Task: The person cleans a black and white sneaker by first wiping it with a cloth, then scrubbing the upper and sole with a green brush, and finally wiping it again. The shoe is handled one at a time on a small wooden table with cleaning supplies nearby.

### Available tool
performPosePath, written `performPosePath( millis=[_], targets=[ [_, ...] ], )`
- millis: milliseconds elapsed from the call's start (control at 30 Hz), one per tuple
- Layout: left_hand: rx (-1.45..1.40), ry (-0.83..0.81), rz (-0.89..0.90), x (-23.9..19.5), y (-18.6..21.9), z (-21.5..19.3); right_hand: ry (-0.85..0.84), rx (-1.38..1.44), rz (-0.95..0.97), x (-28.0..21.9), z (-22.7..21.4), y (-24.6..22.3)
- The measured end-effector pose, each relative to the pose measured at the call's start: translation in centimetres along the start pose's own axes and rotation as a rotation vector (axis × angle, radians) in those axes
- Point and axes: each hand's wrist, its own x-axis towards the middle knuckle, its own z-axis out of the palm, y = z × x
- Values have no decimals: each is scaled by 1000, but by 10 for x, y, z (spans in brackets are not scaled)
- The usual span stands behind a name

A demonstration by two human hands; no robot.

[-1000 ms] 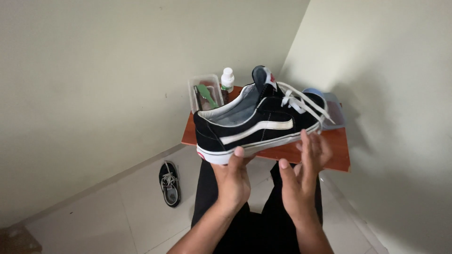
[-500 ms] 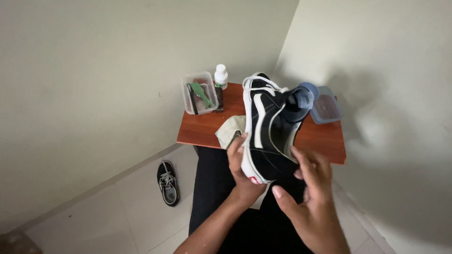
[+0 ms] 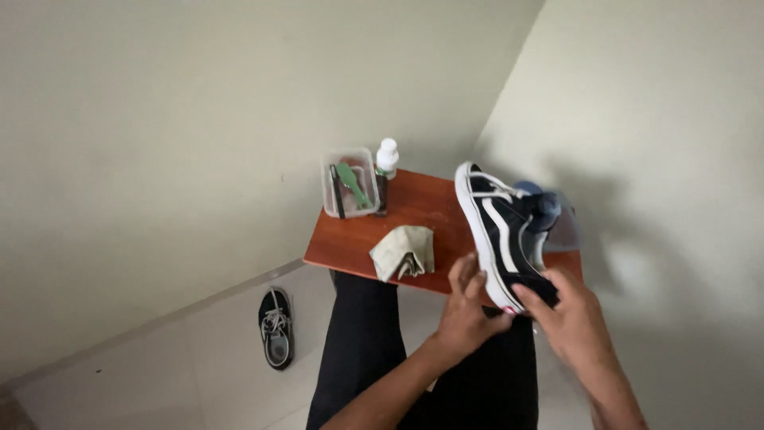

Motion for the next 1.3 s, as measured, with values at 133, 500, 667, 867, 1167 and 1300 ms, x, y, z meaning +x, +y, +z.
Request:
performPosePath(
  millis=[133, 500, 667, 867, 1167, 1300],
  targets=[
    [59, -315, -179, 18, 24, -34, -92, -99, -96, 20, 15, 73],
    [530, -324, 9, 55, -34, -129, 137, -211, -662, 52, 112, 179],
    [763, -551, -139, 45, -69, -137, 181, -233, -611, 55, 133, 158],
    [626, -547, -196, 55, -66, -143, 97, -189, -598, 66, 138, 160],
    [779, -258, -283, 92, -88, -191, 55, -339, -334, 73, 78, 41],
    [739, -167, -266, 99, -93, -194, 44, 33, -548, 120, 132, -37]
  ],
)
